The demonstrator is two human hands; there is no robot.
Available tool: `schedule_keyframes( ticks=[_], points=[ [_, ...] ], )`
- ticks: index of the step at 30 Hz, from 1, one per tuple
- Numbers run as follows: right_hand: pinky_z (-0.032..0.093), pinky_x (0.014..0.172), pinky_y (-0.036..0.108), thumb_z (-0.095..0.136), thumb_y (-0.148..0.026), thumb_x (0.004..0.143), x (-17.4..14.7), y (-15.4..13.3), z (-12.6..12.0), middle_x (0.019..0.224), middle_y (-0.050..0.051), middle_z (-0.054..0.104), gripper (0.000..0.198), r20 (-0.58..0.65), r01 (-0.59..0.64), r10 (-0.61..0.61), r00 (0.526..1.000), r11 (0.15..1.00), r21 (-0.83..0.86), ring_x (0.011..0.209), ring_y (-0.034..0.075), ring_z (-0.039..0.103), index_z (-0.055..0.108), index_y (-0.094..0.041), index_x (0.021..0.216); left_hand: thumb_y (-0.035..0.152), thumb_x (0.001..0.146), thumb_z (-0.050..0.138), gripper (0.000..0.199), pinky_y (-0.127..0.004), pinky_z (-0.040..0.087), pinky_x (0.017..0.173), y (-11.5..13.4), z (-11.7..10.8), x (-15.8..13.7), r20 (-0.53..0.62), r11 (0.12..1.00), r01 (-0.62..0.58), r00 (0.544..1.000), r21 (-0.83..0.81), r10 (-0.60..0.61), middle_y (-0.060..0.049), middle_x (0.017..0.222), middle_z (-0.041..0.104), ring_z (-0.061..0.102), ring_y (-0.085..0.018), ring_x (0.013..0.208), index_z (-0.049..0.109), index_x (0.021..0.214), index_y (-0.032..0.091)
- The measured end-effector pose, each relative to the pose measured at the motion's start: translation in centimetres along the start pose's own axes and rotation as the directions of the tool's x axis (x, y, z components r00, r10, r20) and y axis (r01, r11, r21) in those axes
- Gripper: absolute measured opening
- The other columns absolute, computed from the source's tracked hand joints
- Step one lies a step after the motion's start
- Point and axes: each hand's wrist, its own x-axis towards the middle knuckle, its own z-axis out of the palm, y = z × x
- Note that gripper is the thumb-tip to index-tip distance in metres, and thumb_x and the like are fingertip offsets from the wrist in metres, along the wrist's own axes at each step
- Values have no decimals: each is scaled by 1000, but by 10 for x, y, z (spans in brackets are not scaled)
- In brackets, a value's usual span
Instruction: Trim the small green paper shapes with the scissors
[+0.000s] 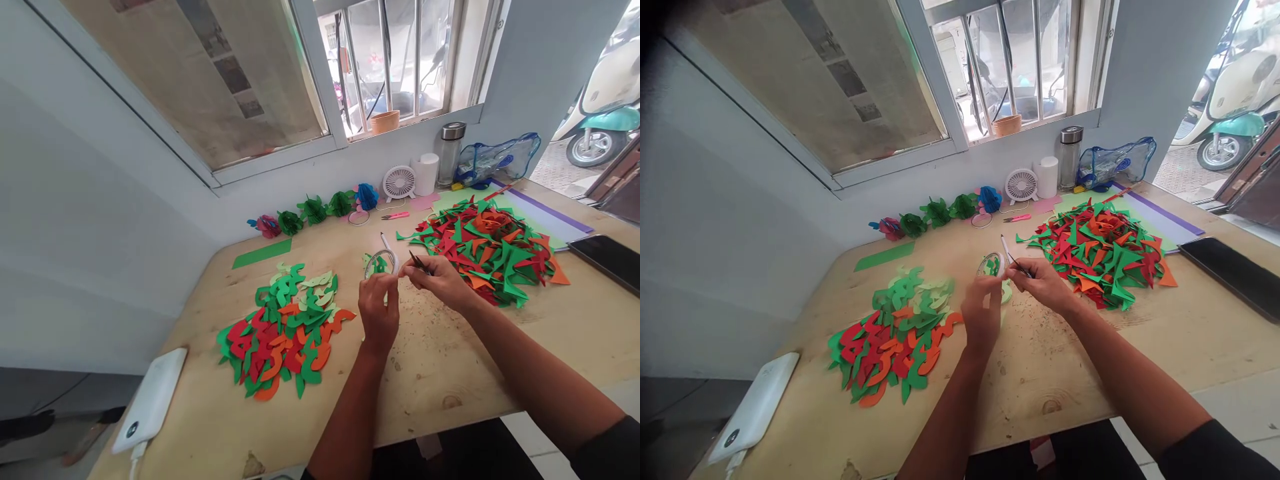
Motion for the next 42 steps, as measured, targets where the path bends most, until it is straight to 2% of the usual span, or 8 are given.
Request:
schedule_keyframes(
  ticks=[6, 13, 19, 24, 30, 36, 42],
  points=[
    [31, 46, 22, 59, -45, 79, 0, 2, 0, 52, -2, 47, 32, 3, -59, 59, 998, 998, 17, 50, 9, 39, 64, -14, 75, 17, 85, 54, 13, -30, 46, 76, -6, 1, -3, -71, 988, -98, 992, 122, 107, -6, 87, 67, 60, -17, 82, 65, 89, 20],
    [30, 47, 22, 60, -43, 79, 0, -1, 2, 56, -2, 46, 30, -1, -2, 2, 1000, 995, -103, 52, 8, 37, 65, -14, 73, 14, 85, 54, 15, -30, 45, 76, -10, 1, -4, -72, 970, -149, 984, 190, 165, -5, 88, 67, 59, -16, 83, 65, 92, 21],
    [27, 46, 22, 61, -44, 79, -1, -3, 4, 56, -4, 42, 30, -55, 49, -59, 997, 984, -170, 50, 8, 34, 63, -15, 76, 12, 84, 54, 15, -29, 45, 76, -8, 1, -4, -81, 972, -144, 984, 186, 161, -5, 87, 66, 58, -15, 82, 64, 91, 20],
    [29, 47, 22, 59, -40, 81, -2, -2, 3, 58, -3, 45, 26, -30, 104, -112, 993, 975, -196, 52, 8, 35, 61, -15, 74, 13, 85, 52, 16, -30, 45, 78, -8, 1, -4, -64, 978, -112, 990, 179, 125, -5, 87, 66, 60, -16, 84, 64, 92, 20],
    [31, 49, 23, 56, -39, 83, -1, -2, 2, 61, -1, 50, 24, -27, 119, -126, 992, 975, -188, 54, 9, 38, 60, -16, 75, 14, 86, 52, 16, -29, 45, 78, -9, 0, -4, -55, 979, -111, 991, 173, 123, -5, 87, 67, 61, -16, 84, 65, 91, 21],
    [29, 48, 23, 57, -43, 82, -1, -1, 3, 60, -2, 47, 28, -17, 107, -113, 993, 973, -205, 53, 9, 36, 58, -17, 73, 14, 86, 51, 16, -30, 45, 77, -9, 0, -3, -42, 977, -115, 991, 181, 124, -5, 85, 67, 61, -16, 82, 65, 91, 21],
    [29, 50, 23, 56, -36, 83, -1, 0, 5, 59, -4, 40, 23, 2, 122, -126, 992, 957, -262, 54, 9, 33, 52, -18, 70, 15, 85, 52, 15, -29, 45, 75, -8, 0, -3, -39, 976, -108, 992, 187, 117, -5, 84, 67, 60, -16, 81, 65, 89, 20]
  ],
)
